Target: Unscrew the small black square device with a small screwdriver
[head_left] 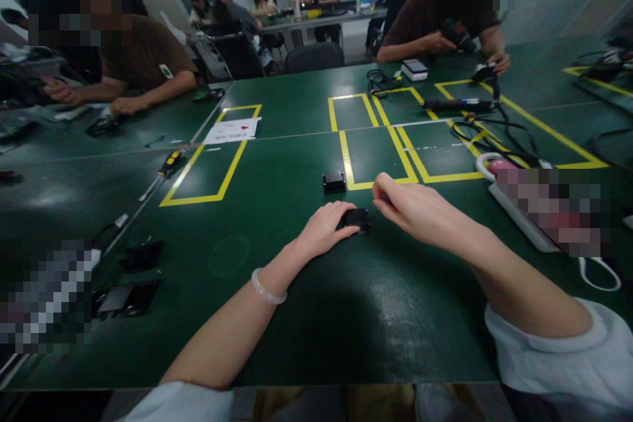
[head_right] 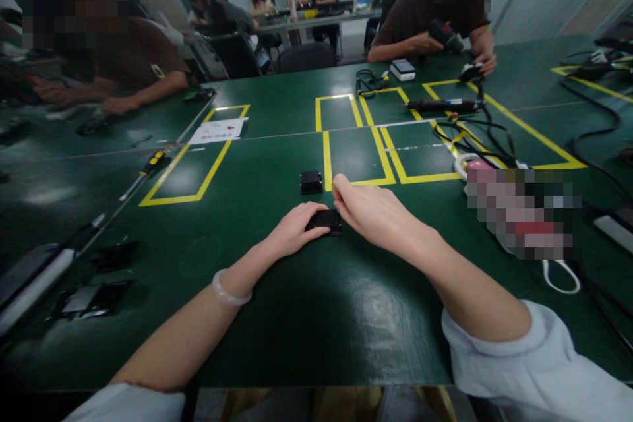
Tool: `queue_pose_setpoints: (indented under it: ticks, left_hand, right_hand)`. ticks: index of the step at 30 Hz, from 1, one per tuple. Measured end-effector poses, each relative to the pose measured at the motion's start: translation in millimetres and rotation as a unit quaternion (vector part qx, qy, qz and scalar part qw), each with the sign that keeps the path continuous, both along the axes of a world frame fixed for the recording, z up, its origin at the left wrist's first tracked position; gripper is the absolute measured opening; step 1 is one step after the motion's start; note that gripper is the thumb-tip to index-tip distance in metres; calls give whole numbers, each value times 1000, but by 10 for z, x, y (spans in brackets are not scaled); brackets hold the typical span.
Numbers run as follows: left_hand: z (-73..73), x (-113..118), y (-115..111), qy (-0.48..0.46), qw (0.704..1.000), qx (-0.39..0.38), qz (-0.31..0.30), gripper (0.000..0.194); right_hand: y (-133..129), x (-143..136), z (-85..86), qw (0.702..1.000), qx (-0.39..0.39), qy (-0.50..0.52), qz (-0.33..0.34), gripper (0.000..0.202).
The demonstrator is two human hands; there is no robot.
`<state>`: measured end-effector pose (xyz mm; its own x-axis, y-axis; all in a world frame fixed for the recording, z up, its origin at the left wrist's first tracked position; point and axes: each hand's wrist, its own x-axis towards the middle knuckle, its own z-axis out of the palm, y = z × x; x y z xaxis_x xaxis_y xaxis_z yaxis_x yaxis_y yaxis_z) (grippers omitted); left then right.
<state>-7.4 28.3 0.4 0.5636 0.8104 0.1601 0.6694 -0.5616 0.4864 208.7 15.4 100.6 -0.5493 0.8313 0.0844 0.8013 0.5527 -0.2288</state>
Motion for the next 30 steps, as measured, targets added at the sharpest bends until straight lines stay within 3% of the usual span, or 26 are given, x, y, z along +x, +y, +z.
queue_pose_setpoints:
  ticks: [8,16,19,25,30]
  left_hand:
    - [-5,-1,-6,0,1000,-1,0,37]
    - [3,0,-7,-4,1000,-4,1,37]
    - [-4,-2,-3,-6,1000,-3,-1,37]
    - [1,-5,-6,-3,1000,-3,0,35]
    - [1,-1,-6,0,1000,1,-1,36]
  right_hand:
    - [-26,-33,30,999,15,-35,-30,22]
    - [-32,-10,46,1000,7,-10,-14,12]
    - [-31,-20,46,999,5,-33,-22,20]
    - [-19,18,38,1000,-7,-12,3,12]
    - [-36,8,57,1000,6,-24,-19,16]
